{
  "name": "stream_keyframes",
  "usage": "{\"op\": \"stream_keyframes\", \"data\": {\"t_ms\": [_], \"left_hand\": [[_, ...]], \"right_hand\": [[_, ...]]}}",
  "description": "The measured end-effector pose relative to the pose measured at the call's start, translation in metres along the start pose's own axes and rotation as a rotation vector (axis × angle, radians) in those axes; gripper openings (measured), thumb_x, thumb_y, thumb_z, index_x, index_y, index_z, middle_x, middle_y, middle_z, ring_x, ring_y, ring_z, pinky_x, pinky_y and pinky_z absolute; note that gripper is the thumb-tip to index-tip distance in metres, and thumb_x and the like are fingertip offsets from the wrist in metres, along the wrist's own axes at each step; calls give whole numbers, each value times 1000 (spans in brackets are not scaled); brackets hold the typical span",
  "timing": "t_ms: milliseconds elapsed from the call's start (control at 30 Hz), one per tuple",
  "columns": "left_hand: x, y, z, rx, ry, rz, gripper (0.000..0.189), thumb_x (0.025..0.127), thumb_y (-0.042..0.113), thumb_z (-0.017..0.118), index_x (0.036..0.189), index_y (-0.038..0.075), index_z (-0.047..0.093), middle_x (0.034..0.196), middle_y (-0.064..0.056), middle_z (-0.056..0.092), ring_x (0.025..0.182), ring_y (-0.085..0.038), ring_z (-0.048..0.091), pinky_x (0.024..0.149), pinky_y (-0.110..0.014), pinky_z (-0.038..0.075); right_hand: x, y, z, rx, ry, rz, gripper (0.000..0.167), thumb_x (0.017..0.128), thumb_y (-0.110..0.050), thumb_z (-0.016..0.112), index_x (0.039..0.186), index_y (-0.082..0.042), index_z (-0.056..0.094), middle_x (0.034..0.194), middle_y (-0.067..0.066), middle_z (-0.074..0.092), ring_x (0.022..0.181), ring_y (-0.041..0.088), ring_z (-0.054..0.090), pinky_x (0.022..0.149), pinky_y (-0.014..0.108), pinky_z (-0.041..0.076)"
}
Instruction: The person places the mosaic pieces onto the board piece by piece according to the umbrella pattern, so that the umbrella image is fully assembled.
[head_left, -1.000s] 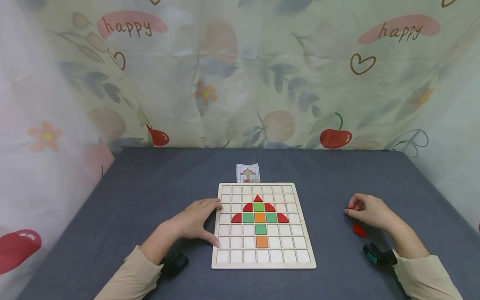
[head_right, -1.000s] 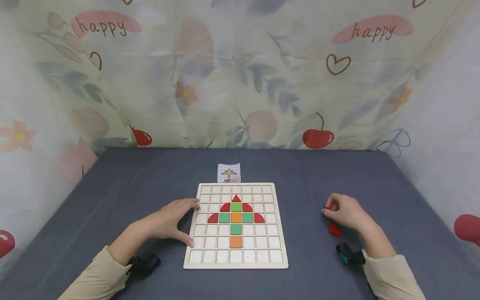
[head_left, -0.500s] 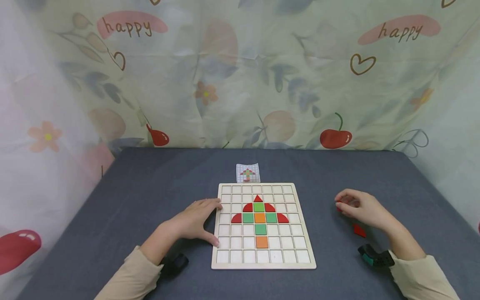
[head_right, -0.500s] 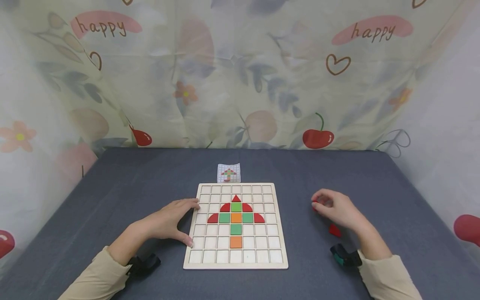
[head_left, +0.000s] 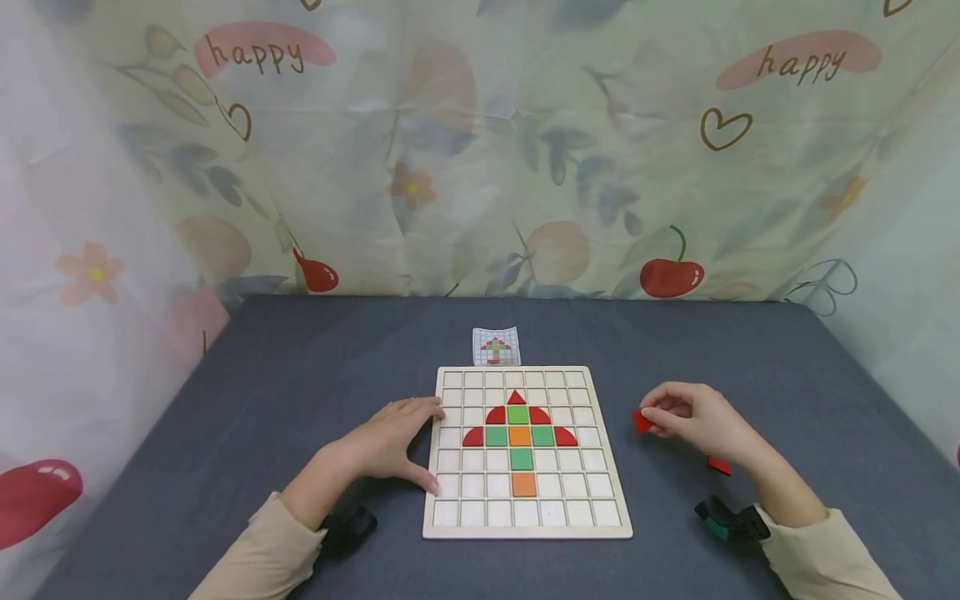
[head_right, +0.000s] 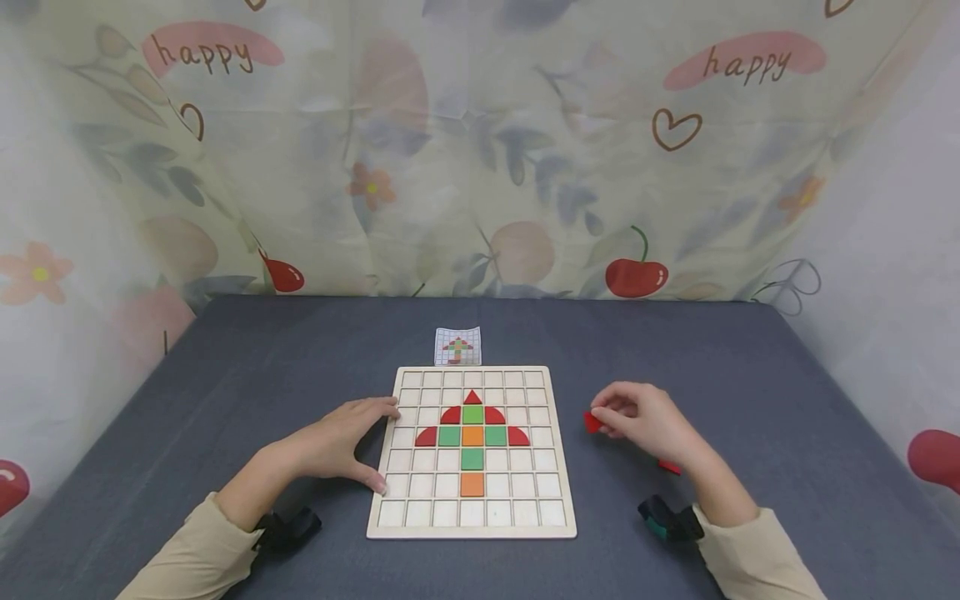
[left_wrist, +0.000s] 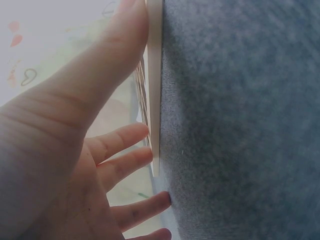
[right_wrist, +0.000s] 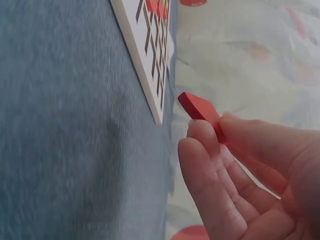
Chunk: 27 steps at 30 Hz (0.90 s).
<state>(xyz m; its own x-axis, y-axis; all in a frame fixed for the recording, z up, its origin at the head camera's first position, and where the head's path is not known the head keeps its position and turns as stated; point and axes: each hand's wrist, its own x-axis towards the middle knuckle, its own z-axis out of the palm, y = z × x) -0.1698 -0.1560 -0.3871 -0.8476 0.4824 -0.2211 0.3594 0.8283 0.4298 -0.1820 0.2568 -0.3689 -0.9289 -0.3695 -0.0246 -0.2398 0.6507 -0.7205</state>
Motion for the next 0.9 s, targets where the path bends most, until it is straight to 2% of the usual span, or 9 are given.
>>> {"op": "stream_keyframes", "data": {"t_ms": [233,600,900], "left_hand": [[0,-1,0,4,5,10,90,61,53,81,133,13,44,149,-9,35,138,-30,31,113,-50,26],[-1,0,-1,3,3,25,89,62,53,80,132,10,44,149,-12,35,137,-31,32,113,-51,25],[0,0,0,2,7,17,90,62,54,80,131,11,44,149,-12,35,137,-31,32,112,-51,26]], "right_hand": [[3,-11,12,43,-42,-14,18,88,-12,63,102,-1,65,89,11,70,72,15,68,66,22,55],[4,-25,29,78,-101,-99,21,86,-16,67,102,-3,67,90,10,70,72,14,67,67,21,54],[5,-33,45,46,-121,-170,17,85,-21,68,99,-10,69,88,2,71,73,2,61,66,20,52]]}}
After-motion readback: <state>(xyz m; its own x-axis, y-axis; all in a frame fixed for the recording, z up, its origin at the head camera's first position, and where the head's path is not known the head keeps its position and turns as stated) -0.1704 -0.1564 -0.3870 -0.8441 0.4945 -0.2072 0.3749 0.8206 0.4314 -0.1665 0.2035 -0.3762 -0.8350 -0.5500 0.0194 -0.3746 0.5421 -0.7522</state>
